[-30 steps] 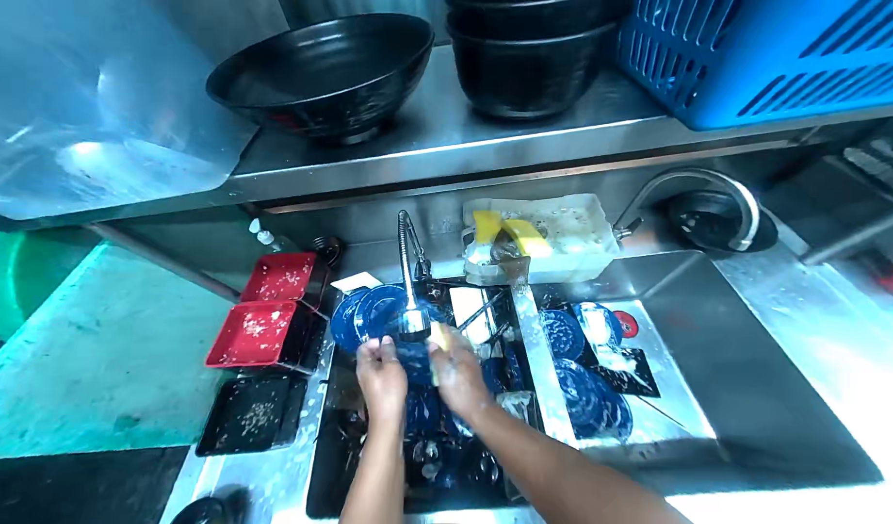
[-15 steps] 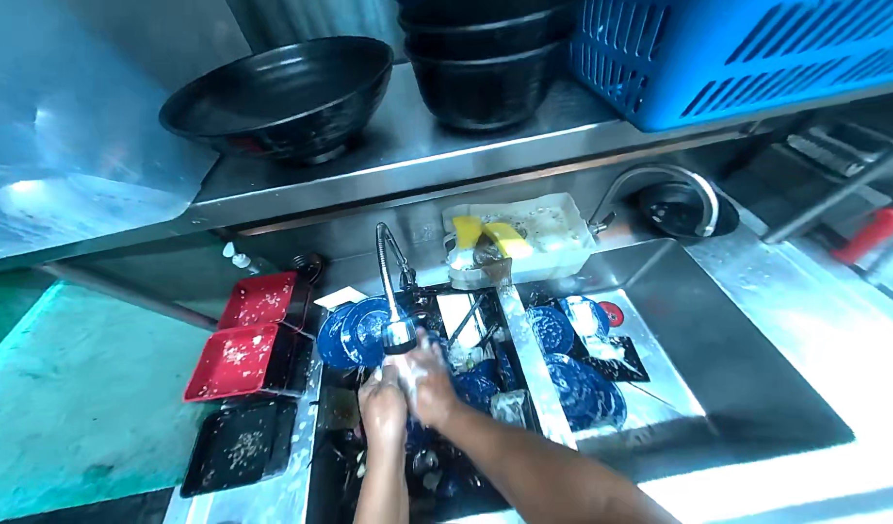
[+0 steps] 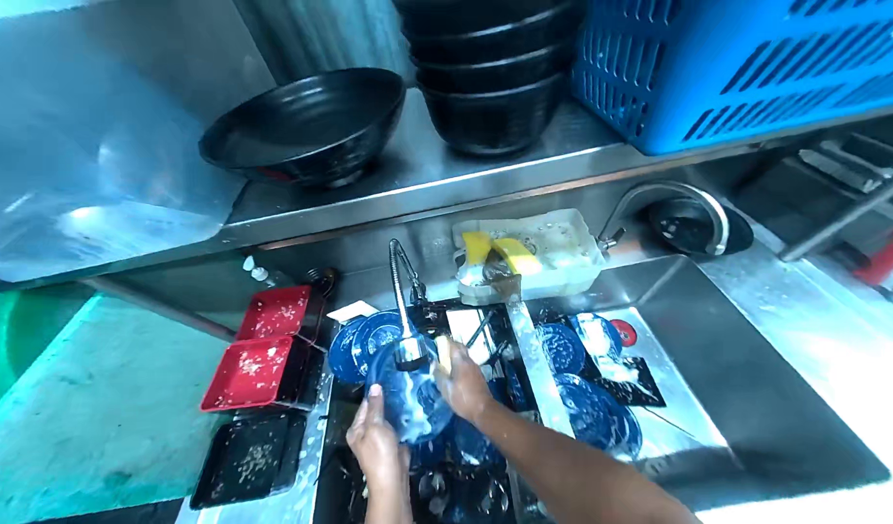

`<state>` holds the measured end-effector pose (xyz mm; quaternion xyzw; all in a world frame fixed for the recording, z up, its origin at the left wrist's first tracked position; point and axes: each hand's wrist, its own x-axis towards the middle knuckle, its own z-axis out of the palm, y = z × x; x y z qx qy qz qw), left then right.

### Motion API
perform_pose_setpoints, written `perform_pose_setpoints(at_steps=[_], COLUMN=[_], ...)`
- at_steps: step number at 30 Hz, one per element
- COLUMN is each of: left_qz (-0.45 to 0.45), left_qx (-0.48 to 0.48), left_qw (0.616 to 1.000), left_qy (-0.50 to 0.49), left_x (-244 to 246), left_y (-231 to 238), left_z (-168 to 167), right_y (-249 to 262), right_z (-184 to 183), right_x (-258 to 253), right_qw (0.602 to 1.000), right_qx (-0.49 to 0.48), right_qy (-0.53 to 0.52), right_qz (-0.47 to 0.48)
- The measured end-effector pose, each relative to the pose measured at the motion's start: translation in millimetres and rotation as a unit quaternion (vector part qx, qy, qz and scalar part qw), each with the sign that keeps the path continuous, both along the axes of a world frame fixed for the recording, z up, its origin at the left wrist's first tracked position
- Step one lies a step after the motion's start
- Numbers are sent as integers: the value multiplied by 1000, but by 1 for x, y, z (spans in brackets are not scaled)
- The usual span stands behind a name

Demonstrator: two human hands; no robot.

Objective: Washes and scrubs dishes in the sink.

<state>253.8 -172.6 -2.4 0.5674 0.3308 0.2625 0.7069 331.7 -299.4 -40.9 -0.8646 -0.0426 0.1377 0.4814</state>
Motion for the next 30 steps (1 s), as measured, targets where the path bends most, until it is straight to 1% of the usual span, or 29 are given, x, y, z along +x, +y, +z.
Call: perform_pose_setpoints(at_steps=[1, 2, 3, 4, 5, 6, 7, 8, 9, 10, 11, 13, 15, 17, 18, 20, 22, 23, 25, 26, 27, 28, 29, 30], left_qz=[25, 31, 28, 22, 8, -30, -83, -131, -142, -133, -138, -123, -132, -142, -140, -131, -98, -79, -39, -14, 10, 32, 48, 47], left_qx=[-80, -143, -166, -137, -72, -21, -8, -31, -79, -136, -189, -234, -244, -213, -171, -60, 47, 72, 61, 32, -7, -39, -53, -34], left_qw=[996, 989, 986, 990, 994, 993, 988, 982, 980, 977, 968, 960, 957, 964, 973, 988, 993, 994, 997, 999, 1000, 999, 997, 998], left_qy=[-24, -28, -10, 32, 80, 115, 131, 130, 114, 99, 87, 88, 87, 75, 68, 61, 45, 31, 11, 3, -2, -2, 8, 34], left_x=[4, 6, 8, 10, 11, 12, 13, 16, 21, 25, 24, 25, 22, 14, 13, 12, 7, 4, 3, 6, 9, 13, 17, 21], left_y=[2, 3, 1, -3, -6, -8, -11, -17, -25, -33, -35, -36, -36, -38, -39, -44, -49, -48, -41, -36, -32, -29, -30, -33], left_z=[-7, -19, -34, -48, -59, -66, -64, -54, -36, -14, 1, 7, 1, -6, -5, 1, 0, 1, 9, 12, 11, 5, -6, -20], right_y=[-1, 0, 1, 1, -1, -3, -5, -8, -10, -11, -12, -13, -9, -2, 3, 14, 23, 24, 15, 7, 0, -7, -14, -25], right_z=[1, 2, 6, 13, 22, 29, 34, 37, 36, 30, 22, 13, 11, 9, 12, 23, 33, 35, 31, 24, 14, 4, -3, -7], right_x=[-11, -23, -32, -39, -44, -49, -56, -63, -68, -71, -74, -69, -59, -52, -47, -31, -11, 1, 17, 20, 17, 7, -5, -15], right_qw=[994, 979, 965, 965, 977, 990, 997, 999, 997, 995, 993, 991, 990, 987, 984, 982, 987, 991, 997, 996, 988, 965, 927, 885], right_qx=[91, 167, 213, 207, 159, 90, 27, -20, -49, -54, -44, -35, -30, -7, 13, 29, 12, -7, -14, 15, 82, 176, 269, 335], right_qy=[50, 85, 100, 90, 61, 24, -10, -36, -53, -73, -81, -78, -97, -137, -159, -184, -147, -106, -10, 36, 86, 140, 194, 238], right_qz=[-33, -77, -116, -134, -130, -109, -77, -36, 9, 45, 72, 101, 100, 86, 77, 17, -60, -80, -80, -80, -96, -133, -175, -217])
